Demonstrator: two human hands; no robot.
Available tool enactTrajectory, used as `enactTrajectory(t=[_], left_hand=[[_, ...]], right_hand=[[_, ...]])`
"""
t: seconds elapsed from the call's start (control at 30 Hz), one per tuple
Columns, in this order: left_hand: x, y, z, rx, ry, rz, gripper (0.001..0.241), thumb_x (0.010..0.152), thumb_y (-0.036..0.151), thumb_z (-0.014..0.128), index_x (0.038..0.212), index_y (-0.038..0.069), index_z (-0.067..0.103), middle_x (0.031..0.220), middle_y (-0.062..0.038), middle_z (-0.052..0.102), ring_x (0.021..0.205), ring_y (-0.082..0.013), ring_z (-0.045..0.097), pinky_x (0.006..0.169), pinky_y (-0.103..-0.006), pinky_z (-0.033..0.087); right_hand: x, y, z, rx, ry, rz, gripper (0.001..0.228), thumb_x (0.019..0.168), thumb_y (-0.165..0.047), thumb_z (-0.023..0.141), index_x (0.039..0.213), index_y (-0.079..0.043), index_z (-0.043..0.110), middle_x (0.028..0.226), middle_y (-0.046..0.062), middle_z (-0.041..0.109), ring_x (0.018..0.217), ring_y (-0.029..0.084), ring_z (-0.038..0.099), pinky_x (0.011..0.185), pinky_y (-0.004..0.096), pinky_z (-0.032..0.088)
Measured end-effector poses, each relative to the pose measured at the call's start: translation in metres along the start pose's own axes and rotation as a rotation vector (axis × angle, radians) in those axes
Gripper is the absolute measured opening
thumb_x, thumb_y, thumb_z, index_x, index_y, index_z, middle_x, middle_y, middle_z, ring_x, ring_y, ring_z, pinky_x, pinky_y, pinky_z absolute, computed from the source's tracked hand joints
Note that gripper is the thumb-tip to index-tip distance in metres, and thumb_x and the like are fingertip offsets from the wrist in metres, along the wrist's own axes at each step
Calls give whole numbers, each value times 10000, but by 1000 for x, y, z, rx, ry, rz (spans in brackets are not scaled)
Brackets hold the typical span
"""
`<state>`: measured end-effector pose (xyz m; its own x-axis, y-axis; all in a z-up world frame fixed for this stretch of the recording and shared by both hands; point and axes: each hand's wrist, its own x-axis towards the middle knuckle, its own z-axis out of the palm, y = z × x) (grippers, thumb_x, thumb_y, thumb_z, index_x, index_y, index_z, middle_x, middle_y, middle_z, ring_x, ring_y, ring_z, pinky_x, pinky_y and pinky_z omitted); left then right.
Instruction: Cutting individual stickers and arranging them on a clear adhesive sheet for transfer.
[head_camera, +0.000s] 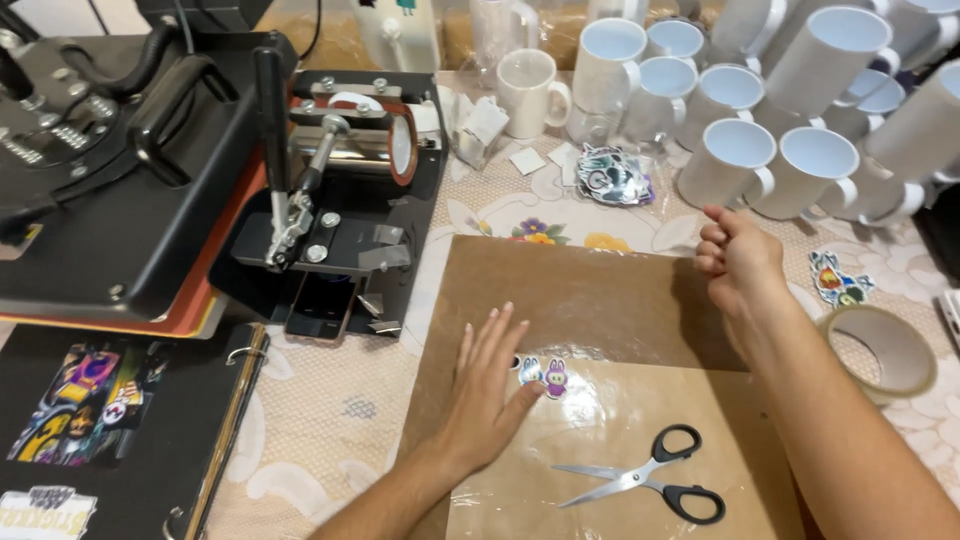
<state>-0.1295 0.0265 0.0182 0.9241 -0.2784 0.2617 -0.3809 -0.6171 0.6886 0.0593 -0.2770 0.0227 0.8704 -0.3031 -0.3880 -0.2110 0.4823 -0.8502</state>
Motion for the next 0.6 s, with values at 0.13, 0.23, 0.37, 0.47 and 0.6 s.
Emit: enactTrajectory(t=[0.13,0.23,0.37,0.47,0.6], left_hand=[[-3,14,-15,-108,36,44,786,994,631,228,1505,46,353,1657,-167,211,1534,-325,207,1231,-553,77],[-5,30,-31,-171,72,69,766,997,638,259,1497,69,376,1640,-162,267,1509,-320,290,1198,-548,242],[5,68,-38,-326,261,73,716,1019,593,275,1434,29,423,1575,-177,393,1486,-309,371,1205,-452,316],[26,98,-16,-479,397,159,708,1061,595,239,1455,23,378,1616,-210,300,1543,-326,278,1276,-488,238],[57,128,19,-556,511,353,751,1110,641,206,1556,38,250,1711,-251,91,1645,-362,114,1383,-533,136]], right_hand=[[-41,-36,-28,-50,-153,-74,463,985,-634,475,737,-257,374,565,-115,162,460,35,99,411,228,29],[-67,-66,-55,15,-244,-287,229,1122,-322,387,935,-239,490,566,-112,183,478,35,116,432,196,66],[-122,-75,-55,-33,-98,-455,173,1076,-205,522,1247,-202,547,769,-68,449,455,-9,254,398,142,192],[-177,-39,-17,-70,-237,-439,385,983,-123,577,1351,-135,464,1070,36,612,797,136,493,672,251,418],[-257,31,34,-166,-569,-431,548,935,-394,575,1388,-105,468,1394,55,546,1278,125,518,1092,293,426]])
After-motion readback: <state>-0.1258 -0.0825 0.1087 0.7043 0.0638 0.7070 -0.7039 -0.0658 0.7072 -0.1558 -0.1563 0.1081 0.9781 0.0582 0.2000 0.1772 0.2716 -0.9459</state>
